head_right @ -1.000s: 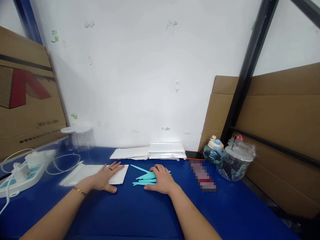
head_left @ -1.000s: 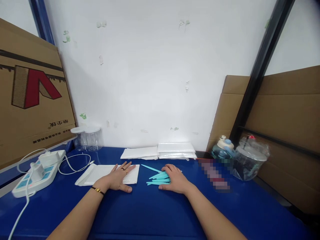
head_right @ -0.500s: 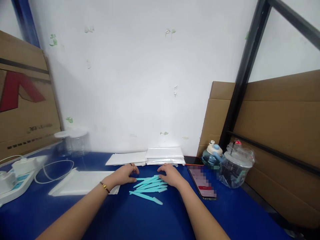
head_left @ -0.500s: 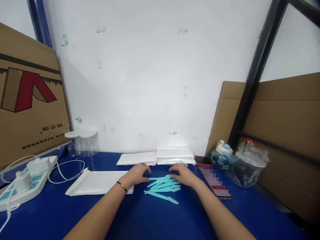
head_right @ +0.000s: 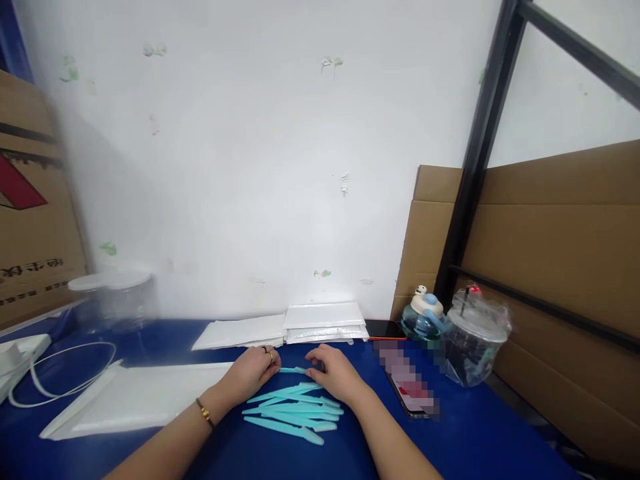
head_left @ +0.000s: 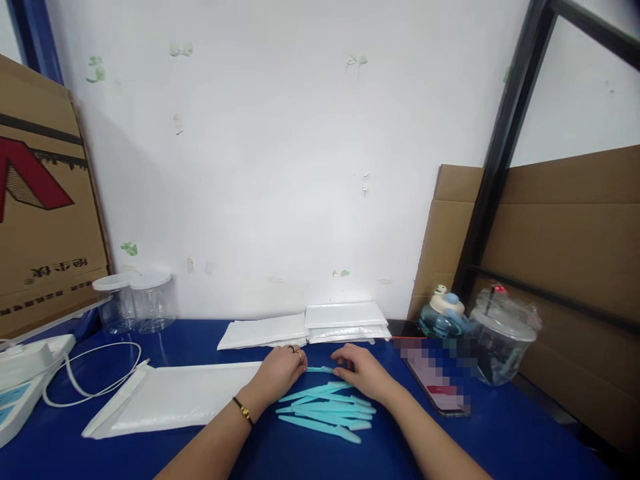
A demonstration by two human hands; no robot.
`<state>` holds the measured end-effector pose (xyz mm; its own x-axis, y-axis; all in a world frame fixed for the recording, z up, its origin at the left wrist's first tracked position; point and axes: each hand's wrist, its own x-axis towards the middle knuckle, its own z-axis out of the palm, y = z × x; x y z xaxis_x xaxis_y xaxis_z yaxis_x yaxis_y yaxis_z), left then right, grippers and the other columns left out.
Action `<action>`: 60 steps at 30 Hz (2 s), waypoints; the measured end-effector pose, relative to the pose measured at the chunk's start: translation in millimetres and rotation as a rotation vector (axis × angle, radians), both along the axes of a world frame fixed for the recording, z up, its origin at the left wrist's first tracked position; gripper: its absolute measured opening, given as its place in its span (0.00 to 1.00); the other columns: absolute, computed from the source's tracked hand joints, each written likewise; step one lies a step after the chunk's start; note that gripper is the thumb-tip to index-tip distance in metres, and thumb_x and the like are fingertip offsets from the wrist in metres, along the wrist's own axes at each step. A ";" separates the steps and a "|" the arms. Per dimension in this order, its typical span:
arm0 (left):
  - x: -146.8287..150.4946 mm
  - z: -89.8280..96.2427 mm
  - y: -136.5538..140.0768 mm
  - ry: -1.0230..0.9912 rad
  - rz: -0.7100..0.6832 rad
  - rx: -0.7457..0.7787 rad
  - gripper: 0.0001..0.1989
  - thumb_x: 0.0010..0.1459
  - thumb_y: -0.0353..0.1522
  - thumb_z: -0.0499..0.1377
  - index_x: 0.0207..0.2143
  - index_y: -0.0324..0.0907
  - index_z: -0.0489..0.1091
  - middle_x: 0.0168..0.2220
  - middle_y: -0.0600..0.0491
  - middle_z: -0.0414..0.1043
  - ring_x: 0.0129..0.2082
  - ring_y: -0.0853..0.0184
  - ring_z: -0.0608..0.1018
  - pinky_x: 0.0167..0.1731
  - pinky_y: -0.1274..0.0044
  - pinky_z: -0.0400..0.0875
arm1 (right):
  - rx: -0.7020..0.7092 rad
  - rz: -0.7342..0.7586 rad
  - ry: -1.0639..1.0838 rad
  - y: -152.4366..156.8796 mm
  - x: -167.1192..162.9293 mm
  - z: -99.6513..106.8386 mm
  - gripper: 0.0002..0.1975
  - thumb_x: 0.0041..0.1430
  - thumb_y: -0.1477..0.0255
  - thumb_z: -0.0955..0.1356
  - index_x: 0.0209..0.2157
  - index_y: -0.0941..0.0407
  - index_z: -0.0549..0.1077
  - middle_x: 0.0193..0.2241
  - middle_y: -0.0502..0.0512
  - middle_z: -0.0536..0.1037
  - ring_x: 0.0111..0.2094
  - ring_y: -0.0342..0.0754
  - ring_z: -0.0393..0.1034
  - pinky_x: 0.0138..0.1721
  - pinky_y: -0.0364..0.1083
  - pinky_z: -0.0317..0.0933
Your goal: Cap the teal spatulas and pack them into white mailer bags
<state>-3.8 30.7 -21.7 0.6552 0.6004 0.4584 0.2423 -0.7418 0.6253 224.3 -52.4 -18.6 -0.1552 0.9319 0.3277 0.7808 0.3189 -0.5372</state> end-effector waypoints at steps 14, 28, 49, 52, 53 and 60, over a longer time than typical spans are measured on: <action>13.3 -2.3 -1.4 0.352 0.155 0.336 0.09 0.59 0.29 0.52 0.28 0.43 0.69 0.31 0.53 0.72 0.36 0.63 0.72 0.38 0.72 0.57 | 0.005 0.049 -0.100 12.1 -0.8 -5.3 0.06 0.55 0.75 0.65 0.29 0.55 0.74 0.28 0.50 0.72 0.28 0.43 0.66 0.30 0.40 0.57; 10.0 1.6 2.3 0.457 0.239 0.204 0.06 0.56 0.31 0.56 0.36 0.47 0.71 0.36 0.55 0.72 0.39 0.65 0.72 0.39 0.75 0.59 | -0.015 -0.048 0.018 21.5 22.9 -12.5 0.07 0.52 0.70 0.69 0.32 0.55 0.79 0.28 0.52 0.74 0.28 0.45 0.66 0.30 0.42 0.58; 1.9 6.5 8.6 0.405 0.227 0.139 0.06 0.54 0.32 0.56 0.29 0.45 0.74 0.31 0.55 0.74 0.32 0.68 0.73 0.32 0.79 0.60 | -0.001 -0.117 0.102 12.5 30.8 -10.8 0.05 0.49 0.71 0.70 0.24 0.56 0.78 0.23 0.51 0.73 0.25 0.44 0.66 0.27 0.41 0.57; -1.4 3.8 13.4 0.417 0.246 0.127 0.06 0.53 0.34 0.58 0.31 0.46 0.74 0.31 0.55 0.74 0.33 0.66 0.73 0.33 0.78 0.60 | 0.001 -0.161 0.077 14.4 36.6 -12.8 0.03 0.46 0.71 0.71 0.24 0.56 0.78 0.23 0.51 0.73 0.24 0.44 0.65 0.26 0.41 0.57; -1.7 3.2 13.7 0.409 0.251 0.124 0.06 0.52 0.35 0.59 0.33 0.47 0.74 0.32 0.55 0.74 0.35 0.66 0.73 0.35 0.78 0.61 | 0.008 -0.162 0.068 13.9 36.3 -12.3 0.03 0.45 0.71 0.71 0.25 0.56 0.78 0.23 0.51 0.73 0.25 0.44 0.65 0.26 0.41 0.57; -1.9 10.1 -0.4 0.330 0.216 0.085 0.10 0.53 0.39 0.57 0.36 0.46 0.73 0.35 0.54 0.73 0.37 0.66 0.72 0.36 0.78 0.62 | -0.156 -0.004 0.069 -3.4 23.5 -3.5 0.06 0.45 0.69 0.72 0.25 0.57 0.74 0.26 0.49 0.71 0.26 0.41 0.63 0.26 0.39 0.57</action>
<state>-5.7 30.3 -11.6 0.6380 0.7098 0.2986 0.5761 -0.6973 0.4265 247.8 -55.8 -22.1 -0.1334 0.9728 0.1892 0.7416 0.2246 -0.6321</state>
